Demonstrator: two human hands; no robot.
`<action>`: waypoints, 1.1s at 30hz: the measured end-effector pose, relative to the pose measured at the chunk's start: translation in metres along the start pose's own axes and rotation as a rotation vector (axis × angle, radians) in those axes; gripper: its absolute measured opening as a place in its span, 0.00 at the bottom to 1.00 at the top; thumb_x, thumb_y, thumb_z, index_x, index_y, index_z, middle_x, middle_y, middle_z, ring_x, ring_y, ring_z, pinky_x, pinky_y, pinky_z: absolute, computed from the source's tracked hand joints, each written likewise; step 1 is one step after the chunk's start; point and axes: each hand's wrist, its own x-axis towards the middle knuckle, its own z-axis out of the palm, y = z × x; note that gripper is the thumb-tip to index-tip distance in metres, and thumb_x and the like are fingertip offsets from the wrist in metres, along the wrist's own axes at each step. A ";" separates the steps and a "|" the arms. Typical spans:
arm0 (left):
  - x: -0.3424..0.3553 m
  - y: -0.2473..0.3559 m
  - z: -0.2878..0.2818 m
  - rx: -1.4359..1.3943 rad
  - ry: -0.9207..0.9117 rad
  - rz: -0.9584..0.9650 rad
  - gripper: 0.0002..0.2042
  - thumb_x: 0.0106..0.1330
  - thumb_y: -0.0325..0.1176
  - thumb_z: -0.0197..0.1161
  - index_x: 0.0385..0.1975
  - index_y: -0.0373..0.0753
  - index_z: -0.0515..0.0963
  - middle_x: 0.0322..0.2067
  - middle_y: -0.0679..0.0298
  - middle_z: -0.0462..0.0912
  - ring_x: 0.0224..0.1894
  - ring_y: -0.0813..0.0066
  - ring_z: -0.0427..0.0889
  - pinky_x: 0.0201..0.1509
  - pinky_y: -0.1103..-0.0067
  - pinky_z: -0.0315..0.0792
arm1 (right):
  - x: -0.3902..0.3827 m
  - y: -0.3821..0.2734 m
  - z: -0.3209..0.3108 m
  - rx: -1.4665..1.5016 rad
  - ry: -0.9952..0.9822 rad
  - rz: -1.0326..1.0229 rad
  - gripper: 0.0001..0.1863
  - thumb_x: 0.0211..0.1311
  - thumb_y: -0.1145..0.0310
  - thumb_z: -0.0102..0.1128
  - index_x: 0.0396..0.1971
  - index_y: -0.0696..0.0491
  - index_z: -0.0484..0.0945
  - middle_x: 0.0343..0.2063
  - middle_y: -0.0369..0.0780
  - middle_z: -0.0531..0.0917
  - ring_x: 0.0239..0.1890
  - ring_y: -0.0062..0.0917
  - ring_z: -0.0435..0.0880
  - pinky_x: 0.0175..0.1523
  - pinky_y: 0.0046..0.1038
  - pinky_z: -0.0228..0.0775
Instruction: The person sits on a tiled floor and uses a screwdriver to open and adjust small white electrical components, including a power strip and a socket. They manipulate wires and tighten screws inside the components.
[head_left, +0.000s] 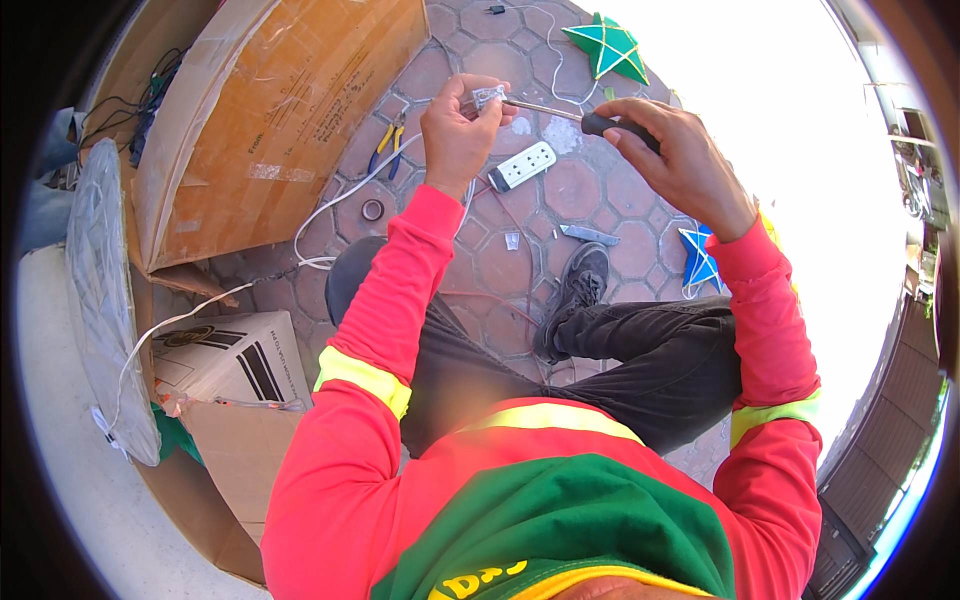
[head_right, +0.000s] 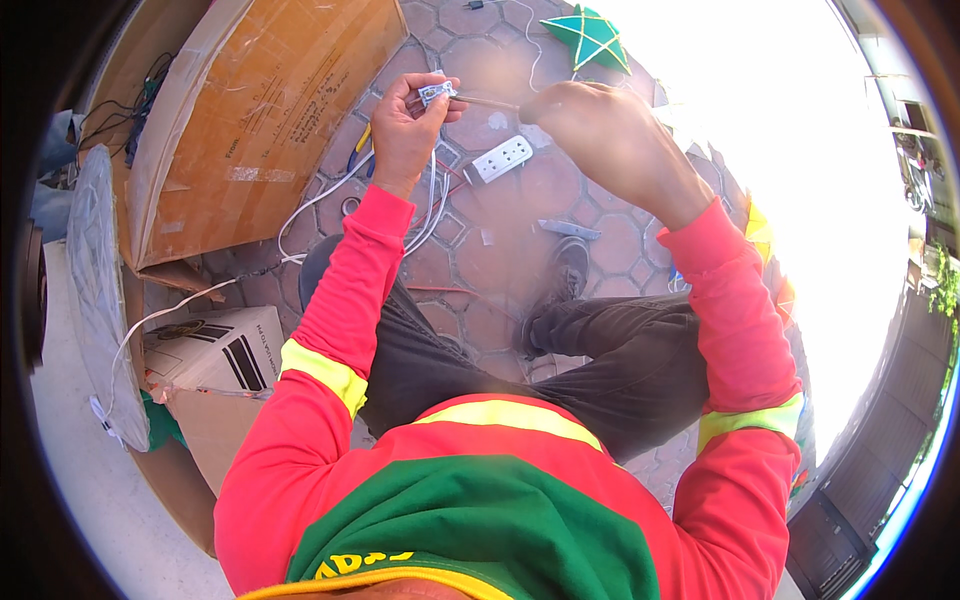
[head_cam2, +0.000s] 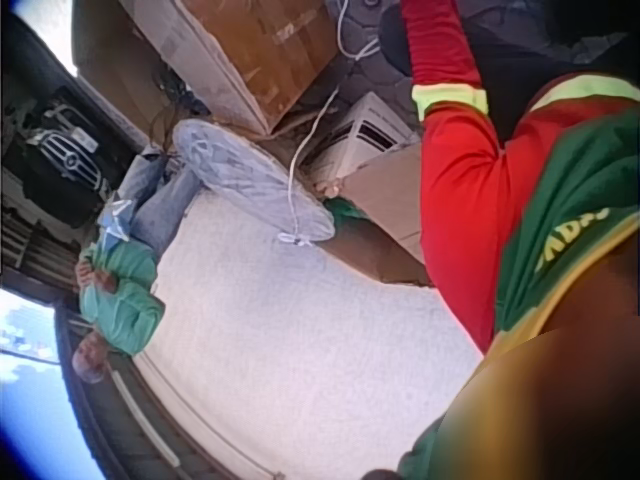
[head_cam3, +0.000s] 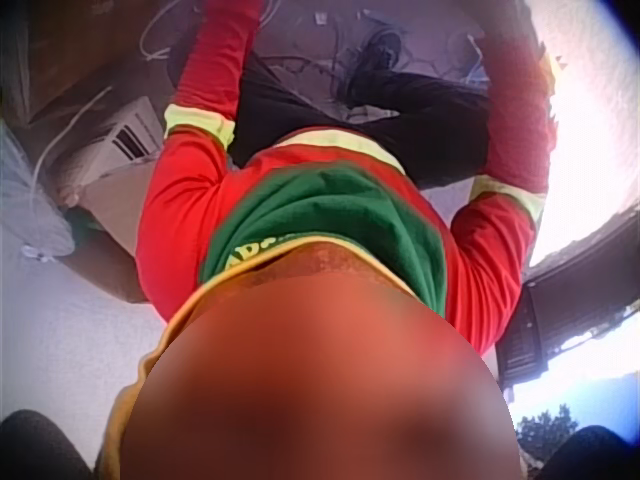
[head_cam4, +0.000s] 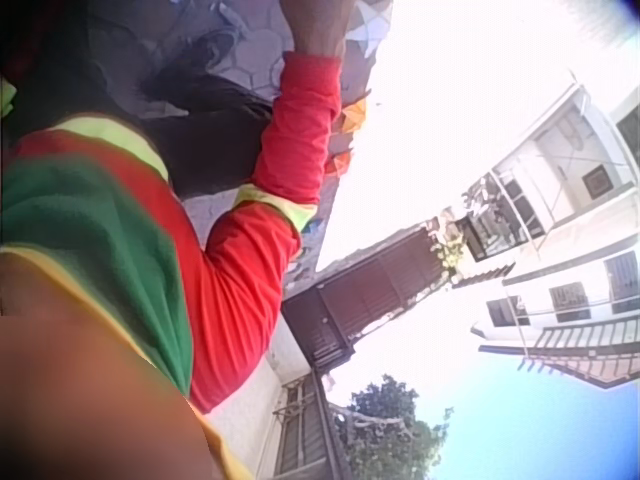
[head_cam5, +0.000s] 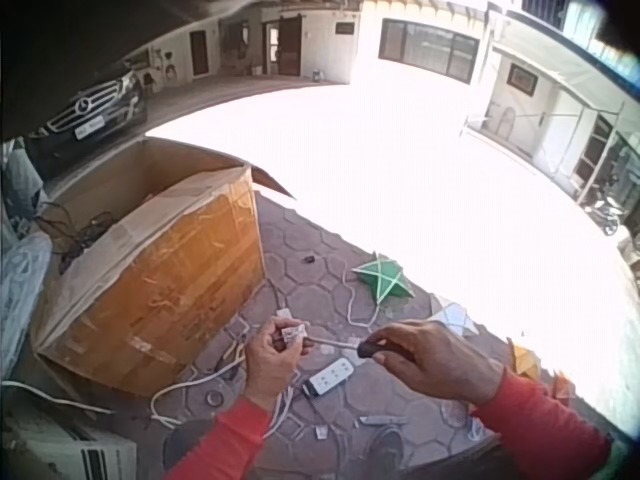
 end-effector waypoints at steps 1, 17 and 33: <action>0.000 0.000 0.000 0.002 0.006 0.003 0.06 0.66 0.18 0.59 0.40 0.33 0.78 0.40 0.58 0.86 0.36 0.72 0.89 0.38 0.81 0.85 | 0.001 0.000 0.000 -0.001 0.007 -0.018 0.13 0.70 0.66 0.59 0.48 0.56 0.81 0.28 0.42 0.83 0.23 0.24 0.76 0.31 0.27 0.68; 0.000 0.001 0.000 0.055 0.016 0.026 0.07 0.66 0.19 0.61 0.41 0.35 0.80 0.37 0.61 0.86 0.36 0.74 0.89 0.38 0.82 0.84 | 0.001 -0.004 0.001 -0.044 -0.012 0.012 0.12 0.65 0.70 0.59 0.46 0.55 0.82 0.35 0.42 0.86 0.29 0.29 0.82 0.36 0.29 0.75; 0.002 -0.008 -0.003 0.147 0.067 0.086 0.07 0.65 0.22 0.62 0.41 0.37 0.81 0.29 0.62 0.88 0.31 0.81 0.87 0.34 0.84 0.79 | -0.002 -0.006 0.013 0.337 -0.073 0.355 0.18 0.65 0.66 0.66 0.54 0.51 0.80 0.36 0.39 0.85 0.35 0.27 0.84 0.38 0.27 0.76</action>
